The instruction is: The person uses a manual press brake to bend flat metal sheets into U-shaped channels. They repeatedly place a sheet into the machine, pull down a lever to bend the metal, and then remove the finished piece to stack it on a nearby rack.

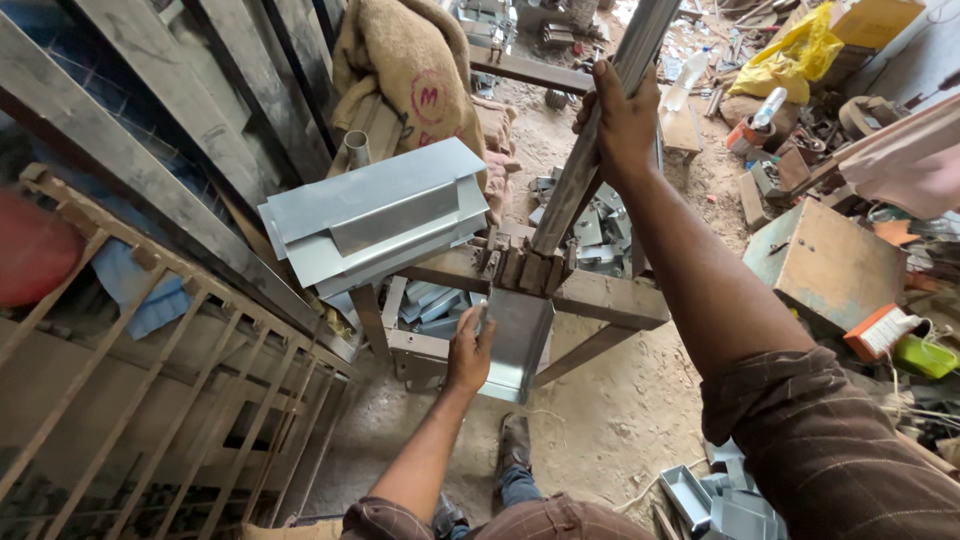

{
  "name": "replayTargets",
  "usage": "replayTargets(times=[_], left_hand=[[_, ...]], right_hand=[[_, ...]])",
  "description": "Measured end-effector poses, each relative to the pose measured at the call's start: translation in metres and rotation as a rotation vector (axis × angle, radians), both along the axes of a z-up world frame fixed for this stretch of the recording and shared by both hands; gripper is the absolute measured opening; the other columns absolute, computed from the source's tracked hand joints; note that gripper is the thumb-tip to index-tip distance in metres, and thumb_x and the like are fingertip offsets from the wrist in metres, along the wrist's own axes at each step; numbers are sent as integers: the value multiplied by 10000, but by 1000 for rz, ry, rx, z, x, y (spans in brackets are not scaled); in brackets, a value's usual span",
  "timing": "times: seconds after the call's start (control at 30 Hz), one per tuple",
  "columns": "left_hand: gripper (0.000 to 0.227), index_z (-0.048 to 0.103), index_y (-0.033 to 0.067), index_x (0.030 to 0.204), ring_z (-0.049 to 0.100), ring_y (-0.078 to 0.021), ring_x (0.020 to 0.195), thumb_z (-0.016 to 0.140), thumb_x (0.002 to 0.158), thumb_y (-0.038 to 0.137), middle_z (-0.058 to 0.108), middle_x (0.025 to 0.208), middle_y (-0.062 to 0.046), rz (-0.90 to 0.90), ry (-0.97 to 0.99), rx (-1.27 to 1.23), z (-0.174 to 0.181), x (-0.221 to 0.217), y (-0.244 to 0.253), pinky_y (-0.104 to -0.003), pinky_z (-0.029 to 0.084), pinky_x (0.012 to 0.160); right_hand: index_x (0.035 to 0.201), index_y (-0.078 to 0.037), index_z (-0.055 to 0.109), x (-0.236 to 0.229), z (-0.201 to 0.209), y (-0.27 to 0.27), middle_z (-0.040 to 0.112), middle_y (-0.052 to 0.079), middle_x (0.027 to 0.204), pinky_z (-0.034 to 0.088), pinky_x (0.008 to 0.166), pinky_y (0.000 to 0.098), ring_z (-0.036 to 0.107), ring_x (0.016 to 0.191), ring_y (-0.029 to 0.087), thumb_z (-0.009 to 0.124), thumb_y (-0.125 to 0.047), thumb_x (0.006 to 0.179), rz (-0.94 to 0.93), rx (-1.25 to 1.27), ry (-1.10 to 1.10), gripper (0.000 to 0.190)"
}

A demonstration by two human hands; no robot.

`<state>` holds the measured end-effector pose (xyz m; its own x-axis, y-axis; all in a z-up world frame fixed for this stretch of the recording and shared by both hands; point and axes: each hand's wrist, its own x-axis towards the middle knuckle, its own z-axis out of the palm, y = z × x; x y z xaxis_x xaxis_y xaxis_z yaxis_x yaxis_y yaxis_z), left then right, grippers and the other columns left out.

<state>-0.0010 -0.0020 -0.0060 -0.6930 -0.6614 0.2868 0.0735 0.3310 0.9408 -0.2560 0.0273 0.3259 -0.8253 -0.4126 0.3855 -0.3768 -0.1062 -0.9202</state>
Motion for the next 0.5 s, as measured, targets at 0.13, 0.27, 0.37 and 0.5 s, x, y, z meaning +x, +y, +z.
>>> replayTargets(times=[0.13, 0.27, 0.37, 0.5], left_hand=[[532, 517, -26, 1431, 579, -400, 1283, 593, 1017, 301, 571, 1401, -253, 33, 62, -12, -13, -6, 0, -420, 470, 1042], [510, 532, -15, 1427, 565, -409, 1309, 590, 1041, 315, 582, 1405, -254, 8, 52, -43, -33, -10, -3, -434, 443, 1083], [491, 551, -3, 1412, 574, -404, 1313, 579, 1058, 337, 593, 1406, -241, 14, 88, -59, -40, -15, -2, -432, 447, 1098], [492, 572, 19, 1411, 591, -404, 1279, 555, 1057, 359, 616, 1375, -225, 9, 59, -79, -35, -12, -4, -427, 463, 1067]], right_hand=[[1131, -81, 461, 11, -1, 4, 622, 51, 735, 588, 488, 309, 648, 573, 151, 681, -360, 1028, -22, -29, 50, 370], [1117, -71, 463, 26, -14, 11, 623, 55, 752, 605, 514, 313, 661, 601, 156, 698, -300, 1033, -1, -108, 118, 338], [1109, -69, 477, 34, -17, 19, 623, 54, 772, 626, 539, 316, 665, 623, 154, 694, -270, 1050, 2, -121, 151, 302], [1080, -73, 499, 45, -16, 22, 621, 62, 767, 599, 536, 322, 652, 607, 160, 707, -239, 1036, 40, -188, 165, 270]])
